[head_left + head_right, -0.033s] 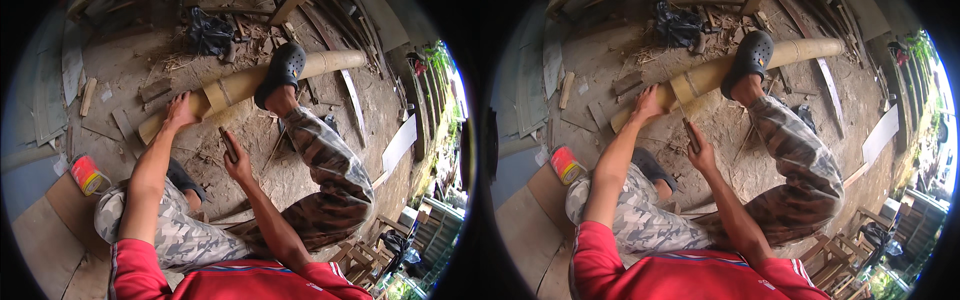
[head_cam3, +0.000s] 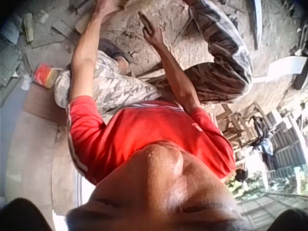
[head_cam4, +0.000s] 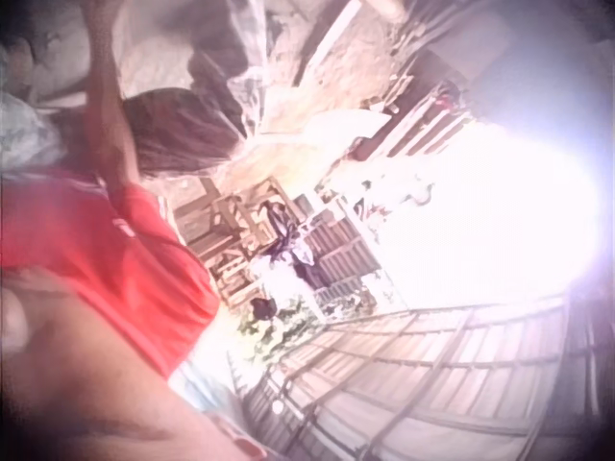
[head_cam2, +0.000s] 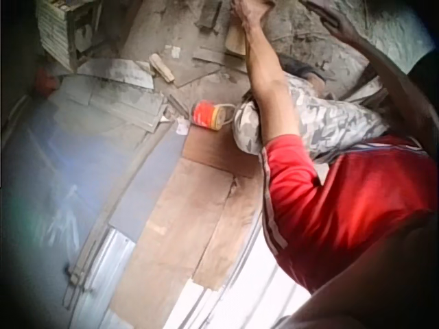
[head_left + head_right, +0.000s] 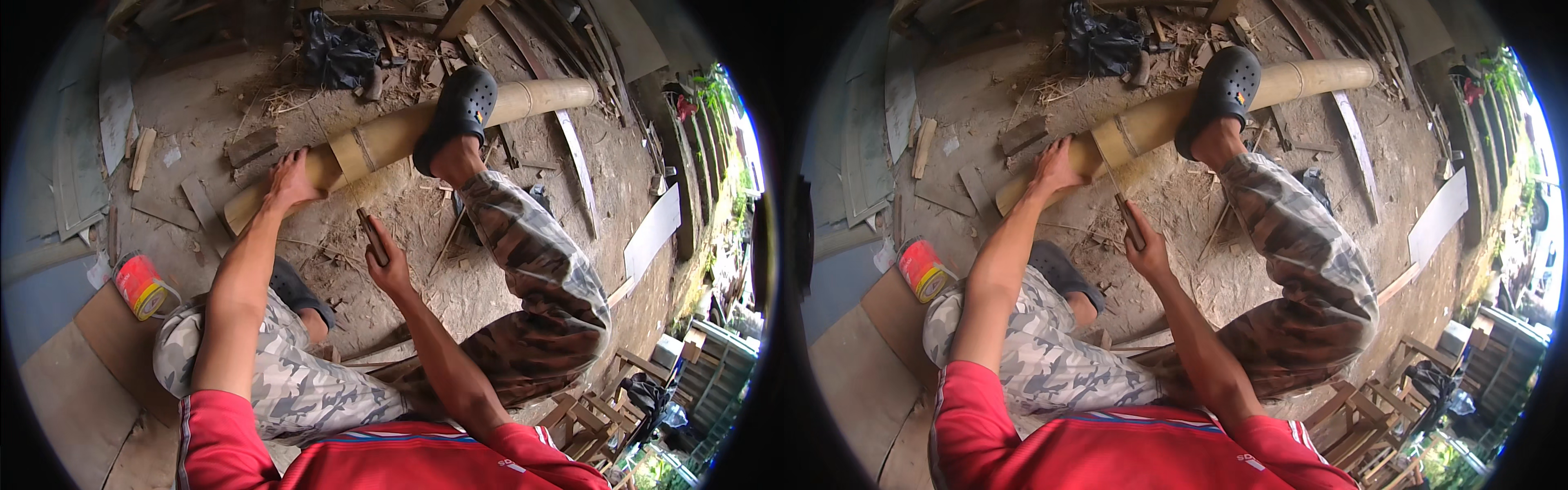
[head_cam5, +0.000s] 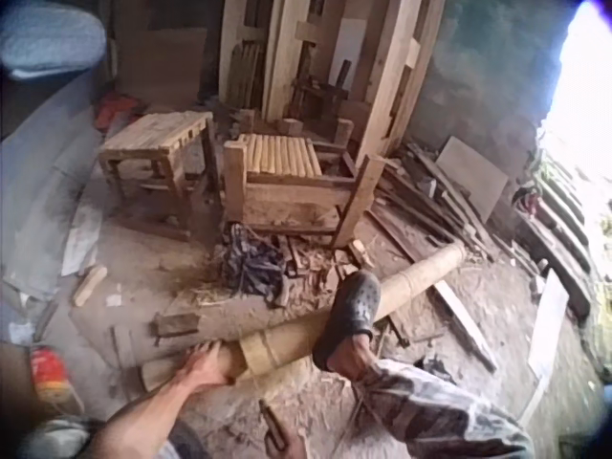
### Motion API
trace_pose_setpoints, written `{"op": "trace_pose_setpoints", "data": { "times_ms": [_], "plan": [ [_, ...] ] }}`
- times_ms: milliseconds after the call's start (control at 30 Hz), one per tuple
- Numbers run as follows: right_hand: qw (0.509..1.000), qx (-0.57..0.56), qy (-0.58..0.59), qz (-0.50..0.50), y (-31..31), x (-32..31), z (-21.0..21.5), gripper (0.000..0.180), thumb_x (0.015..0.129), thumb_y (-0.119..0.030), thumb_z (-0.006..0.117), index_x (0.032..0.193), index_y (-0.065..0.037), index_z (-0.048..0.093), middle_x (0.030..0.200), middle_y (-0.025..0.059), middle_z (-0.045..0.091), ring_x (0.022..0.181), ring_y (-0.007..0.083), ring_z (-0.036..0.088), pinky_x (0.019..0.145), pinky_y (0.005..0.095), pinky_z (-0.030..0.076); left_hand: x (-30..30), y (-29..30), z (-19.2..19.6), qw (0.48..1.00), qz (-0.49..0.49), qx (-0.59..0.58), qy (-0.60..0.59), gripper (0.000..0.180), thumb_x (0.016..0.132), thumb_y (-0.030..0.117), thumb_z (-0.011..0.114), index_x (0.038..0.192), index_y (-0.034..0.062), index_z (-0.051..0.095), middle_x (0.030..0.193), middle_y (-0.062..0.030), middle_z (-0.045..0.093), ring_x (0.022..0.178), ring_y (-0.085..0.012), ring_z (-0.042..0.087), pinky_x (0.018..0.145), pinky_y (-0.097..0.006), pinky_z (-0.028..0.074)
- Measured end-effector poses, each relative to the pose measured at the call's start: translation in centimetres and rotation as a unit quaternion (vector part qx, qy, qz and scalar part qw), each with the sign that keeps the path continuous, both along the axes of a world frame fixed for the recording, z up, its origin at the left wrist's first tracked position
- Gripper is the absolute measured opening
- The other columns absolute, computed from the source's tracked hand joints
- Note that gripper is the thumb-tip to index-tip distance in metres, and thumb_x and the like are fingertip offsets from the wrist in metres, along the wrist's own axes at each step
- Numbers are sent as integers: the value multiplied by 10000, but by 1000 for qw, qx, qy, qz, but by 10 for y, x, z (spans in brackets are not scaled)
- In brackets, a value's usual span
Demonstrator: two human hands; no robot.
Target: The person cuts a section from a bamboo pole using a knife, then splits the section lengthwise with a chisel and hammer. The split halves are separated and set aside.
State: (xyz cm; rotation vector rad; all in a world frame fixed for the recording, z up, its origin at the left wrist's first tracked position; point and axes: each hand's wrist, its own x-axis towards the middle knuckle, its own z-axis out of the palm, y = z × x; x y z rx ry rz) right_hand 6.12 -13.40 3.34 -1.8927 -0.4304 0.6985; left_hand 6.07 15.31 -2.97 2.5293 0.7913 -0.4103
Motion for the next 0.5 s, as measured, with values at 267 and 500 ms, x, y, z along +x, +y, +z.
{"op": "trace_pose_setpoints", "data": {
  "times_ms": [267, 500],
  "plan": [
    [995, -79, -50, 20, 22, 4, 100, 678, 825, -33, 574, 1482, -155, 460, 1005, 332, 657, 906, 499, 654, 789, 536, 525, 8, 30, -10, 1000, -4, -9, 5, 1381, 459, 586, 930, 1569, 119, 254, 1524, -215, 418, 1408, -378, 413, 1150, -581, 322],
    [988, -152, 8, 32, -31, -19, 178, 630, 842, -11, 555, 1461, -112, 504, 1205, 261, 673, 1126, 357, 674, 916, 379, 526, 5, 23, -12, 1000, 1, -13, -2, 1407, 442, 604, 934, 1574, 129, 246, 1546, -238, 383, 1414, -399, 401, 1171, -603, 284]
  ]
}}
